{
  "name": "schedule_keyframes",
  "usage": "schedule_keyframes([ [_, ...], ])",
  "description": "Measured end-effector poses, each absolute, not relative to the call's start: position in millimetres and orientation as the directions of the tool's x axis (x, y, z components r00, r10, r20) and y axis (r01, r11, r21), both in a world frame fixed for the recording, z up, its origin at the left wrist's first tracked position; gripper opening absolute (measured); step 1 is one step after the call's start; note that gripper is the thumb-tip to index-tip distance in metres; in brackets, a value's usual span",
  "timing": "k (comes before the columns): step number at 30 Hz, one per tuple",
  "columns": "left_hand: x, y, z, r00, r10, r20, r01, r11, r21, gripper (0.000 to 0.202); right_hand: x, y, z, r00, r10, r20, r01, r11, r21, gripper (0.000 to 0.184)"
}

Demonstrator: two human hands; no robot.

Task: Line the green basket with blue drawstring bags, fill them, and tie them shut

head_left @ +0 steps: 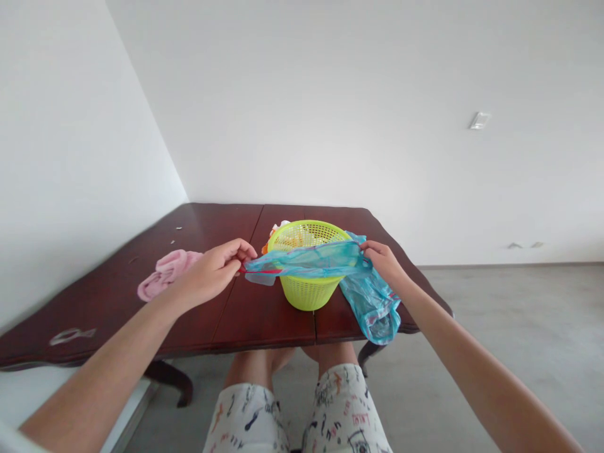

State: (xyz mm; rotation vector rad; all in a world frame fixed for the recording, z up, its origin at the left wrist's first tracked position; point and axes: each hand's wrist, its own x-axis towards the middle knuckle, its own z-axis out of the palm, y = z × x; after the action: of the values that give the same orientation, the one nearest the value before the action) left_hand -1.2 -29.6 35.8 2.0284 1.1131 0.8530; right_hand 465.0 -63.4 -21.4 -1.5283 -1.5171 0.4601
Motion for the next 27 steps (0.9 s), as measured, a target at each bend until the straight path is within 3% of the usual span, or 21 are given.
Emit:
schedule_keyframes([
  [5, 8, -32, 45, 0.342, 0.925, 0.166, 0.244, -0.257, 0.935, 0.032, 465, -62, -19, 0.207, 0.941, 0.269, 0.442, 0.156, -0.883, 0.057],
  [11, 14, -27, 46, 0.223, 0.972, 0.075, 0.038, -0.086, 0.996, 0.031, 474, -67, -4, 0.258, 0.931, 0.259, 0.37, 0.152, -0.916, 0.057],
  [18, 16, -16, 53, 0.153, 0.969, 0.196, 0.108, -0.213, 0.971, 0.01, 497, -89, 40, 0.186, 0.969, 0.163, 0.221, 0.121, -0.968, 0.055],
  [24, 10, -2, 60, 0.222, 0.948, 0.228, -0.394, -0.127, 0.91, 0.016, 512, -106, 69, 0.104, 0.986, 0.131, 0.032, 0.128, -0.991, 0.057],
  [27, 7, 2, 65, 0.187, 0.956, 0.227, -0.512, -0.102, 0.853, 0.011, 510, -111, 76, 0.119, 0.983, 0.14, -0.027, 0.144, -0.989, 0.057],
])
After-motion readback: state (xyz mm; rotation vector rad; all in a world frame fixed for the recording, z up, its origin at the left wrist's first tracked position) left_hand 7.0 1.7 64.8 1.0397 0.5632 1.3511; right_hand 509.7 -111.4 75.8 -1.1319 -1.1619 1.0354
